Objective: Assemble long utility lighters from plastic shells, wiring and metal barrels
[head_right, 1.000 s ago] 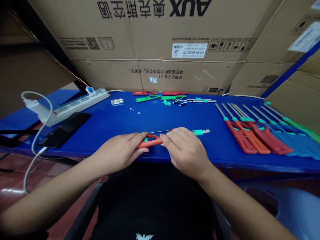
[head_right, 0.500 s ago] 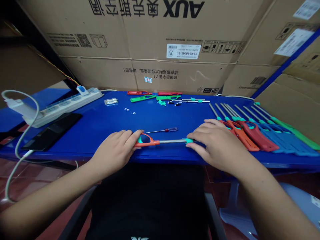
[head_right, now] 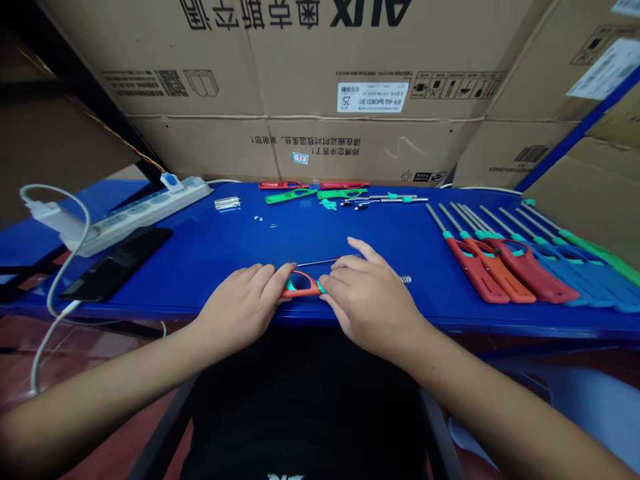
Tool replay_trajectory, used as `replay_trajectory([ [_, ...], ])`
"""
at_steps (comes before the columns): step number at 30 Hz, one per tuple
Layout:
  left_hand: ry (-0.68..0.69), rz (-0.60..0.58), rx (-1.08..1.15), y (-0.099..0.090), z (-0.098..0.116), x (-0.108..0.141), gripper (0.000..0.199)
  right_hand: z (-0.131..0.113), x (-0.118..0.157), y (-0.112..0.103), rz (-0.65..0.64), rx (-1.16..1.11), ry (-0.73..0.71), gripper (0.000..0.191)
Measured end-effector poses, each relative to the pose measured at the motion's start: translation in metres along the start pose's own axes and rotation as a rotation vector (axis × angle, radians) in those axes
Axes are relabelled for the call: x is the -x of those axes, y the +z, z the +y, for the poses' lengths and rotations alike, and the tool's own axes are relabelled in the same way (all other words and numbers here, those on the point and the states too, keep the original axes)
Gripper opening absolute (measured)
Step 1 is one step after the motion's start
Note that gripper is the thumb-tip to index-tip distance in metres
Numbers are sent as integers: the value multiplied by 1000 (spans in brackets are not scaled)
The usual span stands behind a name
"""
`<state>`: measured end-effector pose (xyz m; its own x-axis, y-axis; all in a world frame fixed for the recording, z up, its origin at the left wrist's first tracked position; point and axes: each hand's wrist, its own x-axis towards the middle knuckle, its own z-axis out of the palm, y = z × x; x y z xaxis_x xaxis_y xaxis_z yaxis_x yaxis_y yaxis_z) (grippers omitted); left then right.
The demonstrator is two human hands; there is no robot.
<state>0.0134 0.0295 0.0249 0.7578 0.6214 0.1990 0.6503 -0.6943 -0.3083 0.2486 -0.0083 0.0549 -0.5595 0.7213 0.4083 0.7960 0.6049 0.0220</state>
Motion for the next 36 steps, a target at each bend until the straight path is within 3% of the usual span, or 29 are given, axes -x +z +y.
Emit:
replay_trajectory([
  [8,-38,-88,65,-3,5,-4,49,1,-4,12,-11,-122,-14,15],
  [14,-60,29,82,2,5,0,48,5,-5,11,-36,-206,37,15],
  [17,-83,90,251,1,-4,7,53,3,0,10,-23,-154,55,16],
  [20,-129,35,445,-6,-18,14,51,-1,7,11,24,-129,42,15],
  [24,-28,-56,556,-8,-28,18,42,-4,13,16,79,-45,-39,17],
  [30,75,-81,354,-4,-21,12,44,0,16,32,81,-34,-130,23],
  [33,22,-136,418,-8,-19,10,42,5,11,28,58,-20,-123,25],
  [36,-112,-92,677,-15,-17,9,40,4,6,12,99,49,-69,26],
])
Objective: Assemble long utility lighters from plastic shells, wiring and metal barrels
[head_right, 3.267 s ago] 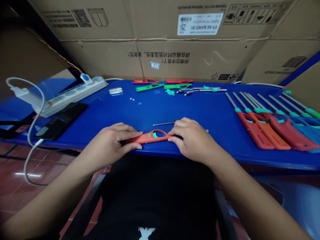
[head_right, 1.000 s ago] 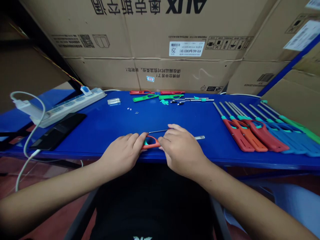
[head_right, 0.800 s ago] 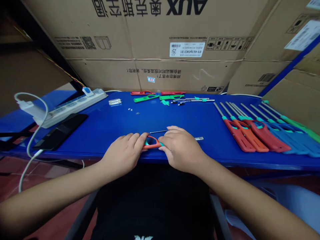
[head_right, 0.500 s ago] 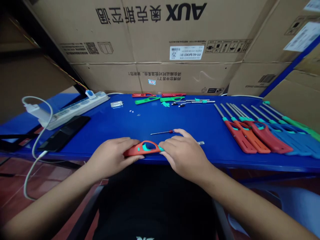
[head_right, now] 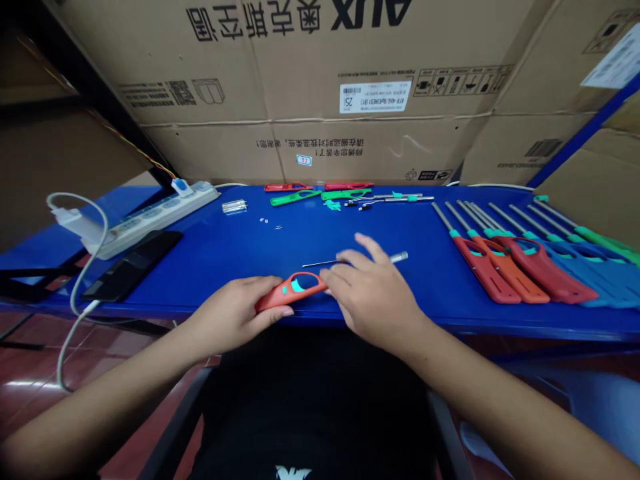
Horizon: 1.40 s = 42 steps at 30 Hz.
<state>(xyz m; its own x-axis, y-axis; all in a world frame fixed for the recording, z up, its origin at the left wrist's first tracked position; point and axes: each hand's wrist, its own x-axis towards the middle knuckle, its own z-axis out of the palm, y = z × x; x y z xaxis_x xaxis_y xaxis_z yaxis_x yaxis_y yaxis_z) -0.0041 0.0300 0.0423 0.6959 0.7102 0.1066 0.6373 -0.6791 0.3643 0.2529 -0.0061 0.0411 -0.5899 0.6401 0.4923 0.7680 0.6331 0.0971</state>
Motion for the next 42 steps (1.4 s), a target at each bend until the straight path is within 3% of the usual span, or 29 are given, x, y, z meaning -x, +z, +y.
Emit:
replay_trajectory([
  [3,-96,126,281,-3,5,2,37,-10,-2,-10,261,14,214,37],
  [5,-156,151,476,-1,10,3,37,-21,-1,-7,451,-127,398,29],
  [6,-190,140,603,1,12,3,39,-27,-1,-3,476,-230,481,22],
  [9,-319,112,1123,12,24,-1,45,-40,-3,12,384,-591,573,24],
  [12,-398,201,1568,27,39,-8,41,-49,-10,24,224,-928,527,55],
  [15,-428,226,1864,36,52,-15,32,-55,-15,29,83,-1068,536,86],
  [17,-411,188,1961,39,55,-17,26,-57,-15,31,38,-1123,589,92],
  [20,-359,135,1980,39,54,-16,24,-54,-15,29,-1,-1079,588,100],
  [23,-347,96,1989,38,52,-16,26,-48,-19,22,-59,-1076,481,111],
  [26,-345,92,1905,36,50,-16,28,-46,-22,16,-70,-1110,409,94],
  [28,-271,113,1650,31,46,-14,31,-46,-22,15,-20,-1108,356,85],
  [31,-134,115,1048,19,33,-9,36,-45,-18,18,56,-1074,320,85],
  [33,-194,210,864,12,22,-6,44,-45,-16,21,33,-987,415,85],
  [36,-289,269,822,6,9,-10,55,-46,-18,22,-92,-697,492,83],
  [39,-305,257,803,8,2,-21,58,-48,-26,21,-172,-429,387,75],
  [42,-330,264,901,16,-3,-31,58,-48,-34,22,-214,-343,370,68],
])
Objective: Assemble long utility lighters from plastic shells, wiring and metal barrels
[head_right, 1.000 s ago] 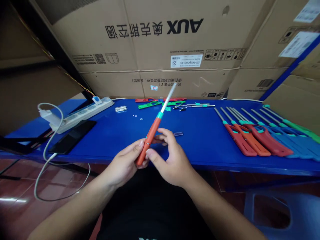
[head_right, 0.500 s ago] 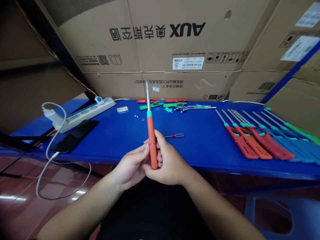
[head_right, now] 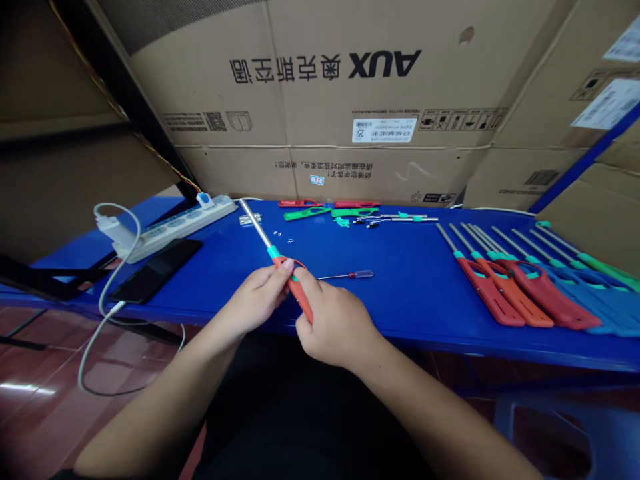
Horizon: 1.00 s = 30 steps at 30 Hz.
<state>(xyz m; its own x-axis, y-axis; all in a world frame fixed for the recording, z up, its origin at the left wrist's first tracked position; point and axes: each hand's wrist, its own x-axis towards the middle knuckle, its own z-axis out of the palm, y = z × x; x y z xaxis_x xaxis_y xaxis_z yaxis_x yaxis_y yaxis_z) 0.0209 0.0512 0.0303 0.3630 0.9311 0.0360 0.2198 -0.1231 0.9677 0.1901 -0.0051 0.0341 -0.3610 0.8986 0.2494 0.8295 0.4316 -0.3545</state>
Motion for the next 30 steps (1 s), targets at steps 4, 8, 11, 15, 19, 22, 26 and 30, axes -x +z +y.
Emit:
replay_trajectory([
  [4,-14,-16,67,4,-10,-5,59,1,-7,4,-38,12,10,64],
  [8,-4,-25,78,3,-11,-3,61,2,-9,9,-36,16,16,60],
  [11,7,-21,73,3,-11,-3,61,0,-10,7,-37,25,17,57],
  [15,16,17,69,5,-11,-2,60,-2,-12,3,-7,86,15,53],
  [19,14,81,74,7,-9,0,61,-3,-18,5,-8,145,38,49],
  [22,19,108,60,8,-7,3,60,-1,-23,9,-30,116,52,45],
  [26,29,120,38,7,-7,5,59,1,-27,13,-44,90,60,43],
  [30,36,130,47,7,-11,4,60,1,-26,13,-38,69,76,42],
])
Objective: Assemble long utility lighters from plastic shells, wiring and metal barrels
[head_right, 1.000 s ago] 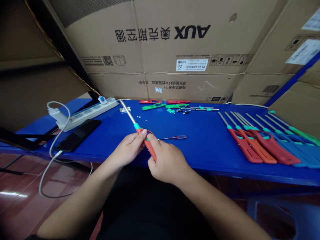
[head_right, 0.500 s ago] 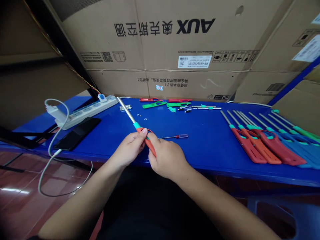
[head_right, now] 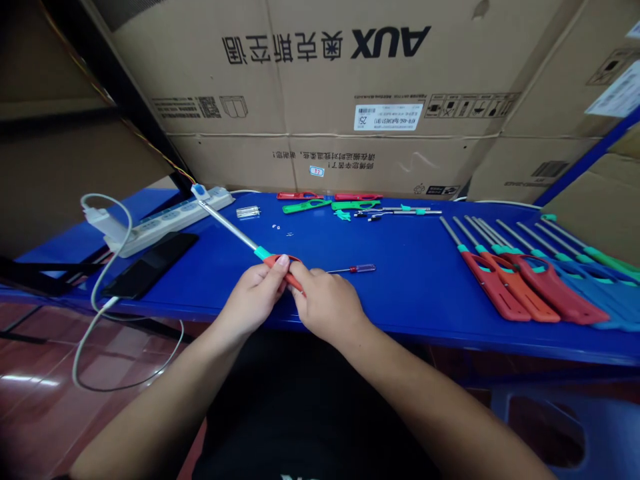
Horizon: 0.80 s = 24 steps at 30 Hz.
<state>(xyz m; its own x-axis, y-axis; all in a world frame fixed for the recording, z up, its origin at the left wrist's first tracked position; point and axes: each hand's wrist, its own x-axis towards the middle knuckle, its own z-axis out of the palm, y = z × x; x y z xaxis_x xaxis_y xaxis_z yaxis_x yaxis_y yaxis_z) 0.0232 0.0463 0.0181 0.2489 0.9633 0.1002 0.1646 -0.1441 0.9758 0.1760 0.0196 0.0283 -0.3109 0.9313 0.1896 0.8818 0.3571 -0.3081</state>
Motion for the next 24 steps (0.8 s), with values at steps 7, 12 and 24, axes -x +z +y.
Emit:
replay_trajectory([
  [7,1,59,51,-6,-7,-3,59,13,16,-11,-7,-619,-6,69],
  [12,56,11,-13,-10,-2,2,59,21,20,-18,-101,-692,-49,23],
  [24,509,-6,-125,-12,7,12,31,24,18,-7,46,-638,-170,22],
])
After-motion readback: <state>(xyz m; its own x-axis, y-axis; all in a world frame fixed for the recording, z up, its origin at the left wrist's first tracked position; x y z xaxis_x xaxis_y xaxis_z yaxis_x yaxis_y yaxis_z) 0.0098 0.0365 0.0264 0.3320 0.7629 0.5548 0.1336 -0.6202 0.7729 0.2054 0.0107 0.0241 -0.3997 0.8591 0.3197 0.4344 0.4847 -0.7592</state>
